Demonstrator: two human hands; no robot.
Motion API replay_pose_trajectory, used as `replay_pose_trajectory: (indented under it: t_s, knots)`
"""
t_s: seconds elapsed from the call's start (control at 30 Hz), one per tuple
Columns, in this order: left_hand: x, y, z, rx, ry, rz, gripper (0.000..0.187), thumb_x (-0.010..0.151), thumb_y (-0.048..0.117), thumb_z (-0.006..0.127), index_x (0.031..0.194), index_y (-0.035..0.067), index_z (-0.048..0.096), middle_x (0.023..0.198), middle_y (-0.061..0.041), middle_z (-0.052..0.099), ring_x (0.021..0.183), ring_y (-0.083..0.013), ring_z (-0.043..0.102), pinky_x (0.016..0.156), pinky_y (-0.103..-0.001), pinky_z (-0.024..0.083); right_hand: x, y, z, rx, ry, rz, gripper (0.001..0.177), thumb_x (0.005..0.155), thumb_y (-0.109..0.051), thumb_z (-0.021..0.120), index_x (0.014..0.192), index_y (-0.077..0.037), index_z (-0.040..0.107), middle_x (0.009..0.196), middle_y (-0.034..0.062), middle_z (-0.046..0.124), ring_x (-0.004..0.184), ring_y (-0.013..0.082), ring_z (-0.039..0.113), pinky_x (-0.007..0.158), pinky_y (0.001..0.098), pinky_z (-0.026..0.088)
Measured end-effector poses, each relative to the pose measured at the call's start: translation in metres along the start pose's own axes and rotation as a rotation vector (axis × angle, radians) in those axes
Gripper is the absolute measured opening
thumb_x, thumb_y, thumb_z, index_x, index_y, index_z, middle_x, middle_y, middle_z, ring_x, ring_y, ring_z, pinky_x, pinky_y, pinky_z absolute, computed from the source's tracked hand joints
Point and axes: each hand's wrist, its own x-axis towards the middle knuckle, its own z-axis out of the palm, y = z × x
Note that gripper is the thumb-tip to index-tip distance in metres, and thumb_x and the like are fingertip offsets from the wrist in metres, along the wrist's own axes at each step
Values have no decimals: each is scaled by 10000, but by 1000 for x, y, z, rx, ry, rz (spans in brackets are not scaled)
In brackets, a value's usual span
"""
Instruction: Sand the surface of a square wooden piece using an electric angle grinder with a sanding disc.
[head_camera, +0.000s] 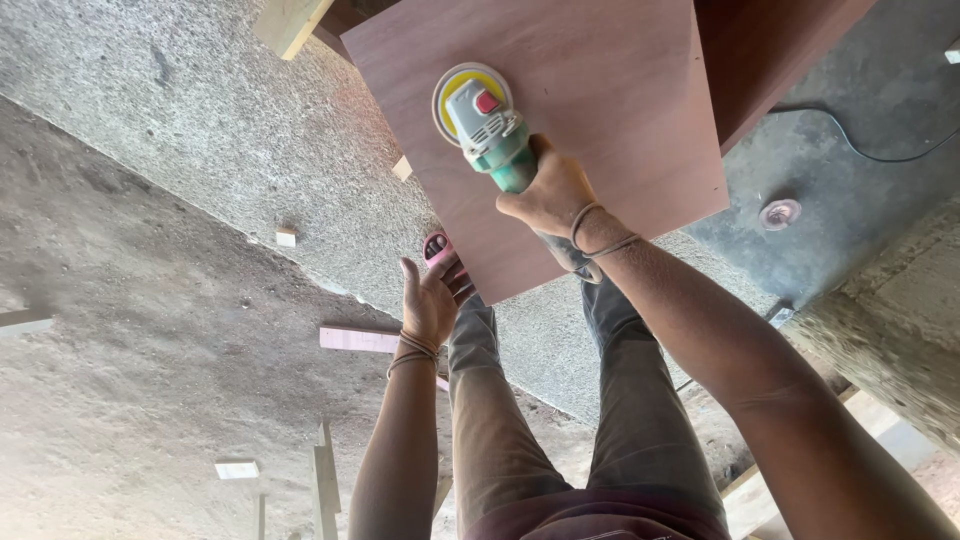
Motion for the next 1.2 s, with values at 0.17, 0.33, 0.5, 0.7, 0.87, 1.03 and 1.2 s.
replay_pose_trajectory:
  t_s: [0.17, 0.33, 0.5, 0.7, 0.87, 1.03, 1.2]
  knots:
    - [0, -1, 0, -14, 23, 5, 1245, 782, 945, 255, 1525, -40, 414, 1461, -238, 555, 1355, -373, 523, 1181, -523, 358, 3, 23, -24, 19, 43, 13, 614, 686, -283, 730, 1227, -45, 563, 1004, 136, 722, 878, 276, 741, 785, 403, 633]
    - [0, -1, 0, -32, 28, 26, 1218, 801, 938, 282, 1505, -41, 452, 1423, -228, 579, 1332, -367, 546, 1177, -527, 382, 3, 43, -54, 104, 114, -21, 527, 695, -257, 744, 1161, -54, 602, 986, 81, 710, 881, 221, 708, 803, 373, 617]
    - [-4, 5, 8, 12, 49, 25, 1230, 791, 943, 285, 1496, -49, 457, 1409, -233, 589, 1323, -365, 558, 1168, -523, 395, 2, 65, -80, 138, 167, -5, 506, 692, -252, 766, 1135, -64, 611, 973, 68, 709, 867, 205, 703, 790, 361, 615]
    - [-4, 4, 8, 26, 63, 31, 1253, 780, 946, 284, 1500, -67, 441, 1413, -253, 579, 1319, -372, 559, 1160, -527, 399, -1, 86, -103, 226, 219, -24, 479, 715, -206, 779, 1134, -53, 604, 961, 63, 701, 814, 178, 712, 737, 350, 645]
    - [-4, 3, 6, 19, 63, 35, 1262, 766, 955, 282, 1506, -56, 433, 1433, -252, 570, 1326, -370, 561, 1165, -521, 396, -6, 90, -120, 333, 230, 38, 450, 738, -150, 767, 1136, -44, 588, 954, 63, 690, 747, 158, 717, 679, 316, 663]
    - [-5, 5, 11, 5, 49, 41, 1259, 776, 952, 275, 1521, -51, 426, 1464, -261, 549, 1350, -382, 533, 1177, -539, 380, -16, 77, -124, 356, 301, 45, 452, 771, -135, 764, 1166, -20, 575, 975, 64, 685, 761, 151, 711, 664, 306, 637]
    - [-3, 4, 9, 13, 42, 34, 1267, 761, 955, 252, 1538, -35, 401, 1485, -249, 535, 1369, -382, 514, 1185, -533, 353, -17, 71, -84, 280, 225, -112, 492, 758, -141, 762, 1193, -5, 576, 1001, 80, 680, 803, 167, 684, 696, 338, 626]
